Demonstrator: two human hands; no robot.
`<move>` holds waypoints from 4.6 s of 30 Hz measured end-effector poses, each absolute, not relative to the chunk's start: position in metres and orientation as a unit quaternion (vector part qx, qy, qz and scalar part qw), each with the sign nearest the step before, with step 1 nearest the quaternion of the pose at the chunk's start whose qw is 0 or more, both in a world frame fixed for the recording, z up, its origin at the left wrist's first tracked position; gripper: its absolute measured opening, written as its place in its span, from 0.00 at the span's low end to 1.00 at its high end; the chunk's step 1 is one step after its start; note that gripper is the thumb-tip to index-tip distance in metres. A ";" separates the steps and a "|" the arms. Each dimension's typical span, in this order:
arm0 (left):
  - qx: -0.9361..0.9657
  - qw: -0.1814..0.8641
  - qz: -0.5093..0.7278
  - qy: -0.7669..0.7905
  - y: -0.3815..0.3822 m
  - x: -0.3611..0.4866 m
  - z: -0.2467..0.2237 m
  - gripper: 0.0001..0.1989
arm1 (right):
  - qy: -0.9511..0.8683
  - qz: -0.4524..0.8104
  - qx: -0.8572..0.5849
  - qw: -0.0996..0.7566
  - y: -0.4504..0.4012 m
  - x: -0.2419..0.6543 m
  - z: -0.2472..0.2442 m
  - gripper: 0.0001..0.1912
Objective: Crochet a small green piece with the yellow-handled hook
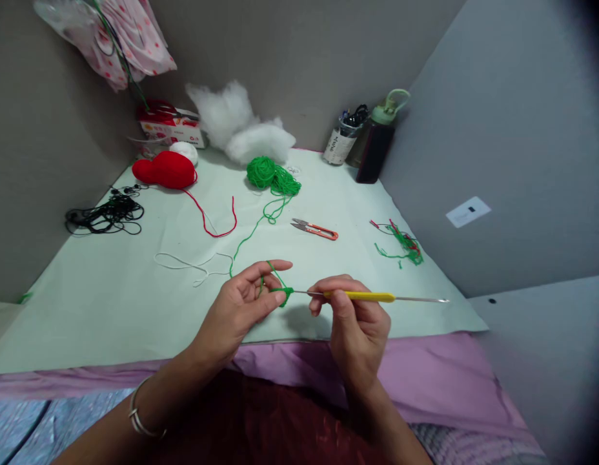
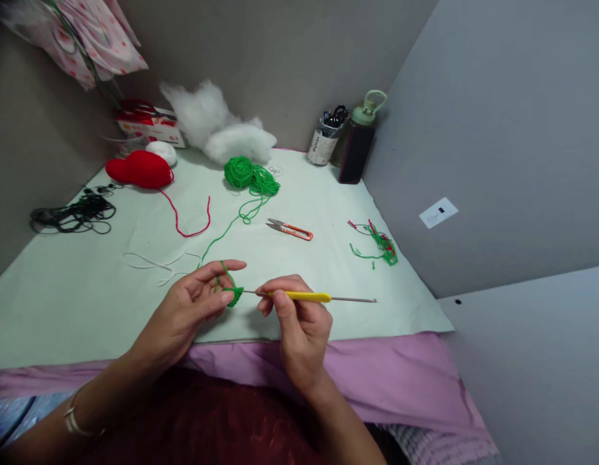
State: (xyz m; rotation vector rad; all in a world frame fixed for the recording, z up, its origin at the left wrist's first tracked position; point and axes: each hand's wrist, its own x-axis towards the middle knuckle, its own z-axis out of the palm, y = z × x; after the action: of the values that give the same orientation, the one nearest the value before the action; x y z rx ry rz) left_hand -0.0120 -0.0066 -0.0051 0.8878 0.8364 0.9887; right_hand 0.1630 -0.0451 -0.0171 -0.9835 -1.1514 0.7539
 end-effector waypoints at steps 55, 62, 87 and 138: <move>0.382 0.770 0.424 0.283 -0.015 0.000 -0.008 0.22 | -0.440 0.481 -0.374 0.659 -0.040 0.160 -0.016 0.08; 0.413 0.738 0.429 0.317 -0.014 -0.005 -0.013 0.18 | -0.400 0.514 -0.366 0.665 -0.036 0.161 -0.017 0.10; 0.424 0.655 0.495 0.383 -0.021 0.001 -0.009 0.26 | -0.759 0.029 -0.423 0.494 -0.052 0.167 -0.019 0.12; 0.389 0.777 0.405 0.283 -0.009 -0.002 -0.009 0.19 | -0.255 0.703 -0.329 0.576 -0.022 0.163 -0.022 0.17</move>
State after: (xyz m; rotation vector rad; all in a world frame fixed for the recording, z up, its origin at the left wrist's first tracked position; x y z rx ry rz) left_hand -0.0023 -0.0088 -0.0092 0.8414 0.6131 0.8762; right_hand 0.1627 -0.0223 -0.0222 -0.7714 -0.5962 1.6466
